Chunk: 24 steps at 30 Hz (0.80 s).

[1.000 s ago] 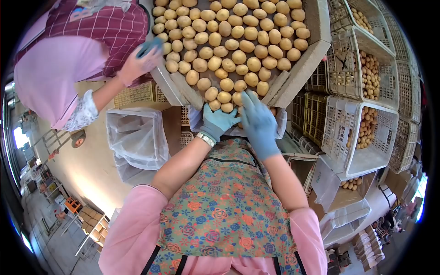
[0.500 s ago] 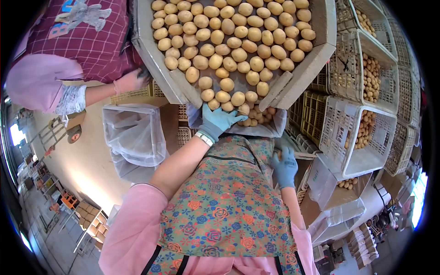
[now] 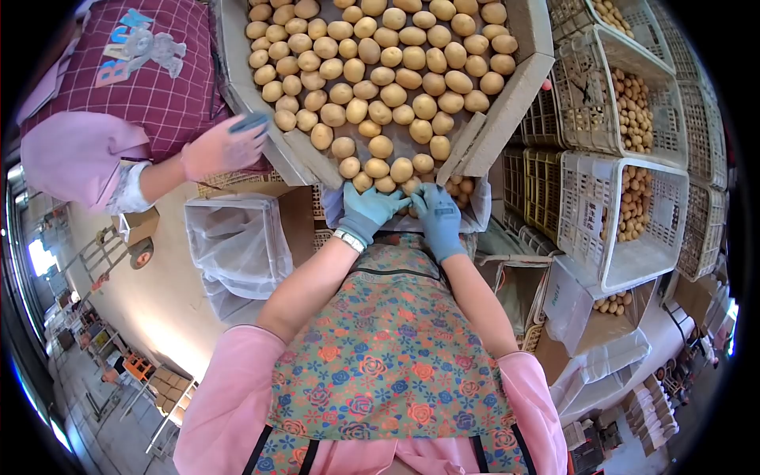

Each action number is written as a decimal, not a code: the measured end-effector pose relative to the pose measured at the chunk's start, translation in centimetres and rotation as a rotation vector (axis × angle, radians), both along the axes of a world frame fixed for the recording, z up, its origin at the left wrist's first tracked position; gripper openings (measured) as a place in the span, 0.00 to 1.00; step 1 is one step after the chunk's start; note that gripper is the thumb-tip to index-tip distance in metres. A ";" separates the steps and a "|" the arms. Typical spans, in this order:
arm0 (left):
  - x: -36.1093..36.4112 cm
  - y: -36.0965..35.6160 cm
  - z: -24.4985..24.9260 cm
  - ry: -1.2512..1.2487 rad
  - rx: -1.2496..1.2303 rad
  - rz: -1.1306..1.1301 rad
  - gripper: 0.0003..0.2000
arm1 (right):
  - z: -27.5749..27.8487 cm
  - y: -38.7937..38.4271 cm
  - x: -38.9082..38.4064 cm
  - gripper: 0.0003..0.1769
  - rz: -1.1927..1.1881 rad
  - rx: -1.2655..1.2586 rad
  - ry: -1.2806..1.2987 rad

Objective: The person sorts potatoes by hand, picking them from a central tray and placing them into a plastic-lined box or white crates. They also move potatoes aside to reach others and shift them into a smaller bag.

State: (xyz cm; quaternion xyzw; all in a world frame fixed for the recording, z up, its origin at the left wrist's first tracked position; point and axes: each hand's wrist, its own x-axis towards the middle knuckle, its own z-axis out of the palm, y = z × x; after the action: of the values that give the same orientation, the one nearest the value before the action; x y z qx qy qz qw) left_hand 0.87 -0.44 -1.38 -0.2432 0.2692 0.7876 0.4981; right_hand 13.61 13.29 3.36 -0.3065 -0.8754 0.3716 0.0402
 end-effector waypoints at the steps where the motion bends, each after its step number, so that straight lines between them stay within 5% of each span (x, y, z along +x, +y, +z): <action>1: -0.1 0.3 0.4 -0.229 0.062 0.151 0.42 | 0.6 0.3 0.7 0.12 0.002 0.004 0.002; 3: -0.4 1.0 2.7 -0.191 0.038 0.114 0.44 | 3.3 1.5 2.7 0.10 -0.042 -0.225 0.171; 5: -0.8 2.7 7.6 0.755 -0.350 -0.490 0.47 | 7.3 4.6 5.2 0.08 -0.146 -0.388 0.113; 6: -0.8 2.7 7.6 0.749 -0.347 -0.485 0.47 | 9.4 7.3 6.7 0.07 -0.287 -0.496 0.088; 7: -1.1 2.7 7.5 0.624 -0.261 -0.408 0.48 | 6.3 11.1 11.3 0.06 -0.163 0.151 0.175; 8: -1.2 2.7 7.5 0.502 -0.177 -0.333 0.49 | 9.2 15.1 12.6 0.06 -0.547 -0.379 0.320; 9: -1.1 2.7 7.7 0.502 -0.175 -0.331 0.49 | 5.4 21.0 18.4 0.07 -0.920 -0.819 0.800; 11: -0.9 2.6 8.4 0.947 -0.435 -0.603 0.49 | 10.3 24.1 16.9 0.16 -1.279 -0.927 1.516; 12: -0.9 2.4 7.5 0.589 -0.123 -0.338 0.49 | 10.5 24.0 15.4 0.16 -1.259 -0.946 1.522; 13: -0.8 1.9 5.8 0.231 0.181 -0.077 0.50 | 10.5 22.6 13.3 0.17 -0.825 -1.294 1.397; 14: -0.1 1.4 3.7 0.725 -0.071 -0.276 0.51 | 10.5 20.3 11.2 0.18 -0.377 -1.573 1.217; 15: 0.0 1.9 5.2 1.198 -0.648 -0.604 0.52 | 9.7 17.0 8.2 0.19 -0.452 -1.560 0.955; 16: 0.0 1.7 5.2 1.290 -0.733 -0.753 0.49 | 14.3 10.9 1.5 0.19 -0.380 -0.922 0.438; 18: 0.4 0.9 3.4 1.382 -0.818 -0.905 0.47 | 13.4 4.9 -4.8 0.17 0.051 -0.875 0.142; 20: 1.3 -0.8 -1.6 1.256 -0.715 -0.518 0.40 | 11.2 -0.8 -10.7 0.17 0.303 -0.443 0.201; 21: 1.0 -0.9 -1.5 1.263 -0.720 -0.511 0.40 | 9.9 -2.6 -13.9 0.20 0.377 -0.216 0.219; 23: 1.0 -2.4 -2.1 1.829 -1.104 -0.873 0.36 | 7.6 -3.6 -17.4 0.22 0.452 0.003 0.235; 24: 0.7 -2.6 -1.2 1.825 -1.107 -0.873 0.36 | 6.5 -3.7 -18.5 0.23 0.476 0.165 0.335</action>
State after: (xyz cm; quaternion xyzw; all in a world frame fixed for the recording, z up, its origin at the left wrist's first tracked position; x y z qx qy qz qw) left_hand 1.53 -3.05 -2.56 0.3455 0.8993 0.2049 0.1730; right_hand -4.84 9.63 9.90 -0.0229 -0.9310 0.3438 0.1205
